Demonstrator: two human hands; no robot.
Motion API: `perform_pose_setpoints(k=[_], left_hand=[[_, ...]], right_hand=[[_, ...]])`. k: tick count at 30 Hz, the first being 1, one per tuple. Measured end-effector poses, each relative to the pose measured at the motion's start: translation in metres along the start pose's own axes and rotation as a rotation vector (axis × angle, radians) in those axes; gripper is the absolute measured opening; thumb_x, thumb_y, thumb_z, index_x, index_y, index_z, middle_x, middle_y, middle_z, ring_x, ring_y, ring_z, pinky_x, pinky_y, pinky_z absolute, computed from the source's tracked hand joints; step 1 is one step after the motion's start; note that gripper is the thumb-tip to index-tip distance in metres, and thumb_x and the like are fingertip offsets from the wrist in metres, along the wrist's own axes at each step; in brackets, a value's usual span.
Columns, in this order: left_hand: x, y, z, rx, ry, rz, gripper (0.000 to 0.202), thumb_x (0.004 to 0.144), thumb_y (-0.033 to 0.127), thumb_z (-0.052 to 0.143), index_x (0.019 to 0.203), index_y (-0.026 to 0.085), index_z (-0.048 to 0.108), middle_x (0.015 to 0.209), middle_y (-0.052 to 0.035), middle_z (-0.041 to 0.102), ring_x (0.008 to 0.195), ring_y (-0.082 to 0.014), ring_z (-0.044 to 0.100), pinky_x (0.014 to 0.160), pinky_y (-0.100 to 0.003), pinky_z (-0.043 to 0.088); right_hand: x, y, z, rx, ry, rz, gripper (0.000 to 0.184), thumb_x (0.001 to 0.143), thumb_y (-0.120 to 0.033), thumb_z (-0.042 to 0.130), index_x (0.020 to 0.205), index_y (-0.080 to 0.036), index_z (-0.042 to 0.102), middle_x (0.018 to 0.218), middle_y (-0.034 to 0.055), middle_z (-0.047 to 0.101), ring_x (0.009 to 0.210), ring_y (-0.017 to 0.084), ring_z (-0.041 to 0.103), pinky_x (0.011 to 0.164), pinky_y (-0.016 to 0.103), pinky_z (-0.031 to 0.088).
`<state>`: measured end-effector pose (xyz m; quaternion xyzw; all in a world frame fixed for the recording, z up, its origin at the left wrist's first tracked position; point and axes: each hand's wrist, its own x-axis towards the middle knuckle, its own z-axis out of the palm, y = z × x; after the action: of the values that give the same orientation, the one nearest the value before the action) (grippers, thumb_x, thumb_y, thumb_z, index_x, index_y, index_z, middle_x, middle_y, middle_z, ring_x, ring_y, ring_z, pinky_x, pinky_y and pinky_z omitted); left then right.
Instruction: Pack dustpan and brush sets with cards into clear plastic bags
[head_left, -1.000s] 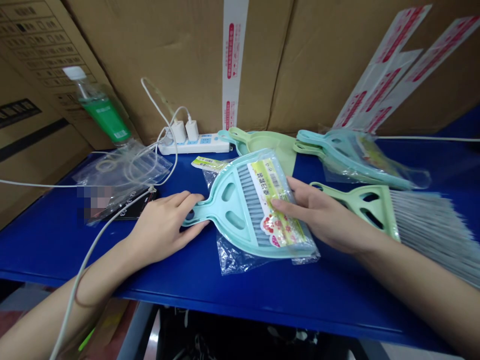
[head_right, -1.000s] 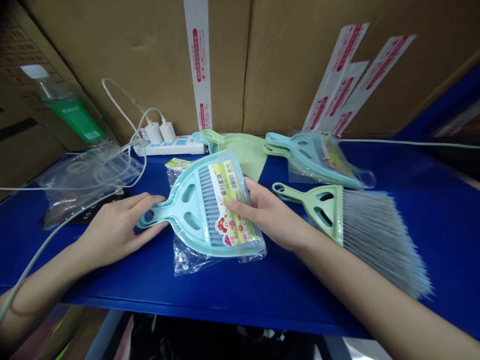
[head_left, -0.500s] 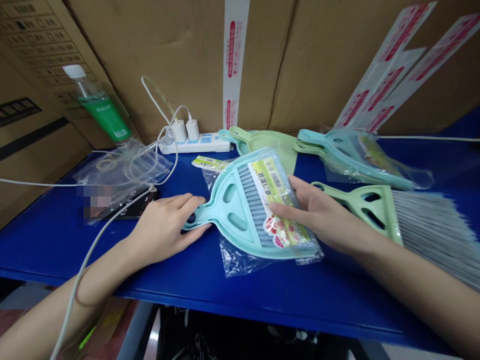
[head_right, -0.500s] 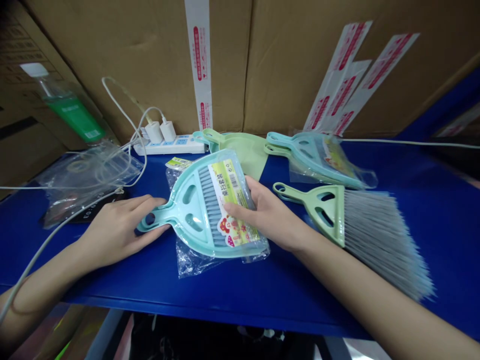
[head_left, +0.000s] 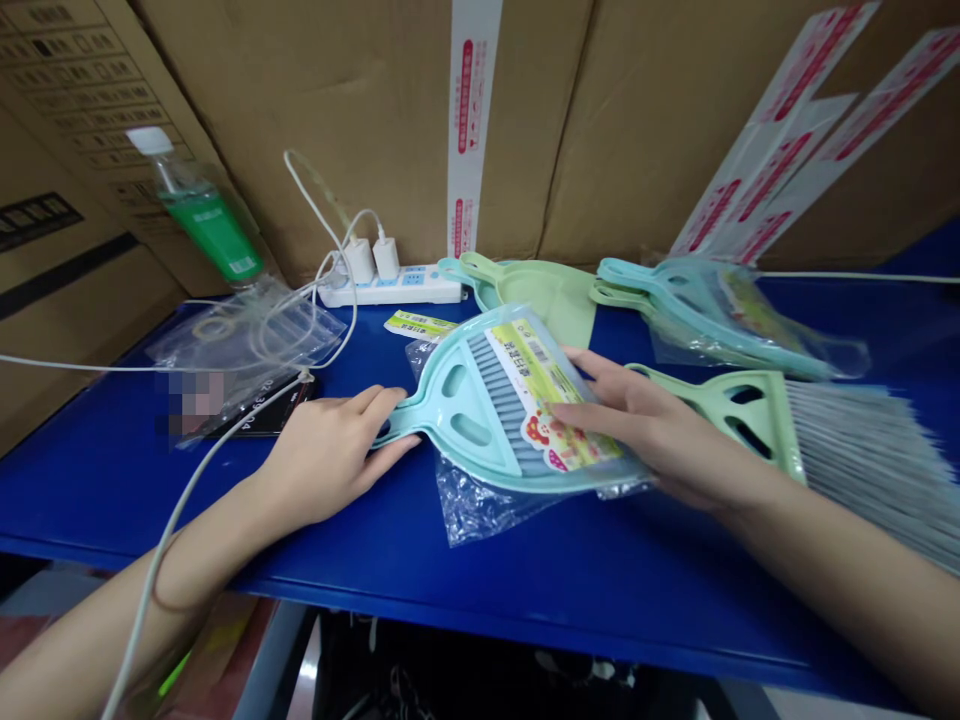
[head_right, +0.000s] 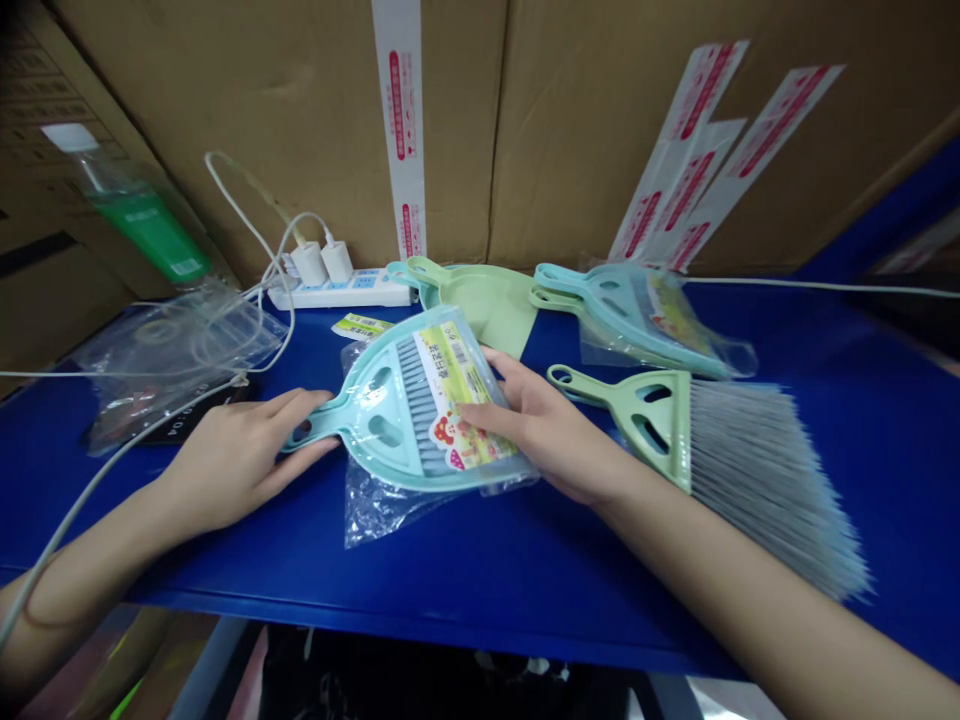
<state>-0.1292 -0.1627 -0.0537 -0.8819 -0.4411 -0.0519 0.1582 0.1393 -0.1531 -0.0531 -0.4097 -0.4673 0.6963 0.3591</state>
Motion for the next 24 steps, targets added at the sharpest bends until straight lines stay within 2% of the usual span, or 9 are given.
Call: perform_pose_setpoints(k=[4,7,10,12,15,18,20,21,24], left_hand=[[0.000,0.000,0.000,0.003,-0.020,-0.050,0.051,0.099,0.047,0.022,0.112,0.015,0.059,0.098,-0.0093,0.073,0.064,-0.0233,0.070,0.050,-0.032,0.047],[-0.001,-0.001,0.001,0.006,0.000,-0.081,0.052,0.100,0.047,0.021,0.111,0.015,0.060,0.100,-0.0100,0.073,0.065,-0.0236,0.070,0.050,-0.033,0.048],[-0.001,-0.001,0.001,-0.016,0.027,-0.096,0.052,0.099,0.048,0.022,0.113,0.015,0.059,0.101,-0.0100,0.072,0.069,-0.0234,0.070,0.052,-0.032,0.049],[-0.001,-0.001,0.000,-0.041,0.059,-0.106,0.050,0.099,0.049,0.023,0.118,0.016,0.056,0.102,-0.0095,0.071,0.076,-0.0232,0.071,0.056,-0.031,0.050],[-0.001,-0.002,-0.002,-0.063,0.144,-0.139,0.051,0.099,0.048,0.027,0.132,0.014,0.045,0.109,-0.0113,0.068,0.090,-0.0237,0.069,0.063,-0.030,0.053],[-0.001,-0.003,-0.003,-0.070,0.195,-0.172,0.054,0.098,0.044,0.031,0.139,0.010,0.034,0.113,-0.0131,0.066,0.090,-0.0232,0.068,0.063,-0.029,0.053],[-0.001,-0.003,-0.002,-0.068,0.181,-0.160,0.053,0.098,0.041,0.032,0.141,0.009,0.032,0.111,-0.0122,0.066,0.084,-0.0215,0.069,0.060,-0.029,0.053],[-0.001,-0.004,-0.001,-0.064,0.164,-0.141,0.051,0.099,0.040,0.031,0.140,0.010,0.033,0.110,-0.0117,0.066,0.080,-0.0209,0.069,0.059,-0.029,0.053],[-0.002,-0.004,0.003,-0.038,0.104,-0.079,0.047,0.099,0.037,0.029,0.136,0.011,0.040,0.110,-0.0109,0.067,0.075,-0.0208,0.069,0.055,-0.031,0.052]], right_hand=[[-0.004,-0.010,0.002,0.044,-0.012,0.031,0.100,0.067,-0.024,0.080,0.149,-0.021,0.025,0.112,0.0055,0.071,0.076,0.012,0.069,0.065,0.016,0.059],[-0.006,-0.011,0.002,0.046,-0.025,0.069,0.100,0.073,-0.020,0.074,0.153,-0.021,0.014,0.113,0.0059,0.070,0.076,0.013,0.069,0.059,0.018,0.060],[-0.007,-0.011,0.003,0.062,0.031,0.073,0.096,0.078,-0.017,0.068,0.153,-0.022,0.009,0.112,0.0057,0.070,0.076,0.012,0.068,0.060,0.019,0.061],[-0.008,-0.012,0.004,0.072,0.094,0.036,0.093,0.078,-0.016,0.066,0.153,-0.024,0.012,0.113,0.0045,0.069,0.073,0.011,0.068,0.061,0.019,0.061],[-0.011,-0.020,0.000,0.032,0.207,-0.055,0.086,0.075,-0.017,0.066,0.150,-0.029,0.025,0.116,0.0024,0.068,0.067,0.011,0.067,0.056,0.019,0.060],[-0.014,-0.036,-0.006,-0.022,0.405,-0.151,0.081,0.068,-0.015,0.067,0.143,-0.026,0.039,0.123,0.0049,0.064,0.066,0.011,0.066,0.050,0.016,0.057],[-0.016,-0.047,-0.012,-0.066,0.554,-0.182,0.074,0.068,-0.012,0.062,0.139,-0.022,0.044,0.125,0.0081,0.063,0.074,0.013,0.068,0.050,0.015,0.057],[-0.017,-0.053,-0.016,-0.096,0.592,-0.186,0.069,0.070,-0.012,0.060,0.137,-0.021,0.046,0.126,0.0098,0.063,0.082,0.015,0.069,0.054,0.016,0.059],[-0.019,-0.064,-0.040,-0.184,0.757,-0.314,0.061,0.074,-0.006,0.054,0.133,-0.021,0.051,0.136,0.0136,0.056,0.107,0.022,0.065,0.071,0.026,0.062]])
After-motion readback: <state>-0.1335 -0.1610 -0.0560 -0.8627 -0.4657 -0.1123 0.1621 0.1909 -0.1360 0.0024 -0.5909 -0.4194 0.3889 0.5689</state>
